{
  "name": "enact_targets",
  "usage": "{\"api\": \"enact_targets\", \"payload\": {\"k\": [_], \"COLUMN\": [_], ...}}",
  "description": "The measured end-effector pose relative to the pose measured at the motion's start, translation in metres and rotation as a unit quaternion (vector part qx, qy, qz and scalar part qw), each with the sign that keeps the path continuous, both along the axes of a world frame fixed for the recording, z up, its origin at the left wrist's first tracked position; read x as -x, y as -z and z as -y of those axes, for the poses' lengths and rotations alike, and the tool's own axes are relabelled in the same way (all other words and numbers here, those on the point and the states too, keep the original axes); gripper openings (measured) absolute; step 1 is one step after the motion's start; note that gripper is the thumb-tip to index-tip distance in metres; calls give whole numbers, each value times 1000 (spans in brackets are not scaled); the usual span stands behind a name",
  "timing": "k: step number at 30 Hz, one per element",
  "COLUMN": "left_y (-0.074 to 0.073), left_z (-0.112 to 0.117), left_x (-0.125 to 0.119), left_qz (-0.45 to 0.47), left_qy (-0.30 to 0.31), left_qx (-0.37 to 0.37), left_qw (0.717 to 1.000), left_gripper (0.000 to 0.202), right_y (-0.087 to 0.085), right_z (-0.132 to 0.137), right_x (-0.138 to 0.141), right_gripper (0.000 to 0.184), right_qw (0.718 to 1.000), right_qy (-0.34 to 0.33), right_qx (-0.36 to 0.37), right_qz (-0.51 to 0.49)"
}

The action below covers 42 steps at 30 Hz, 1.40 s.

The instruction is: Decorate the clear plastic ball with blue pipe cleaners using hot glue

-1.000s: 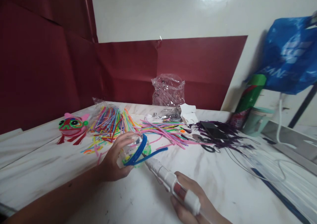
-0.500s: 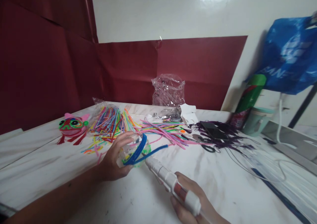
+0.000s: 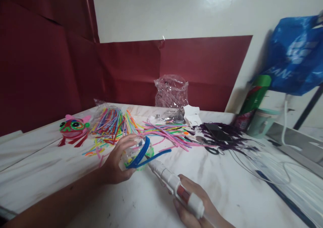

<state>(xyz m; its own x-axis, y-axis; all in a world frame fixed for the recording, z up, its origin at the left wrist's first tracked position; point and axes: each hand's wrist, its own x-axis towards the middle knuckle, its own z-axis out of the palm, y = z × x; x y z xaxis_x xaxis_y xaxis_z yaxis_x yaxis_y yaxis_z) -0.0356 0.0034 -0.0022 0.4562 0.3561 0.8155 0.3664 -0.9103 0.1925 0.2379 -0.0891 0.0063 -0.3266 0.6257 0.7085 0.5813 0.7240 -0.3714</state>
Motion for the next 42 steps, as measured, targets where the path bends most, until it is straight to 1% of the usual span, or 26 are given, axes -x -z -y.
{"api": "enact_targets", "payload": {"k": [3,9,13,16,18,22,24,27,31,35,38,40,42], "left_y": [0,-1,-2,-3,-4,-4,-3,-2,-3,-4,-4,-3,-3], "left_z": [0,0,1,1,1,1,1,1,1,1,1,1,0], "left_x": [0,0,-1,-1,-2,-1,0,0,0,-1,0,0,0], "left_qz": [1,14,15,14,12,11,10,11,7,6,6,6,8], "left_qy": [0,-2,1,3,-2,-4,-4,-4,-6,-4,-4,-2,0], "left_qx": [1,8,8,3,4,4,3,8,8,7,11,12,12], "left_qw": [1000,1000,1000,1000,1000,1000,1000,1000,1000,1000,1000,1000,1000], "left_gripper": [75,77,76,76,76,76,76,75,75,75,75,75,75], "right_y": [-1,1,0,-1,2,15,17,15,8,5,12,22,35], "right_z": [1,3,2,2,2,-1,-2,-2,0,0,-1,-3,-5], "right_x": [0,-1,0,-1,-3,-12,-13,-11,-7,-4,-7,-13,-20], "right_gripper": [23,17,22,27,27,26,25,25,25,27,28,27,27], "right_qw": [1000,999,999,999,999,998,998,997,999,999,999,999,997], "right_qy": [4,-1,12,-1,4,40,41,33,23,11,16,31,40], "right_qx": [-16,20,30,39,43,38,40,51,34,44,34,38,58], "right_qz": [15,32,17,29,32,26,36,42,28,28,19,14,15]}}
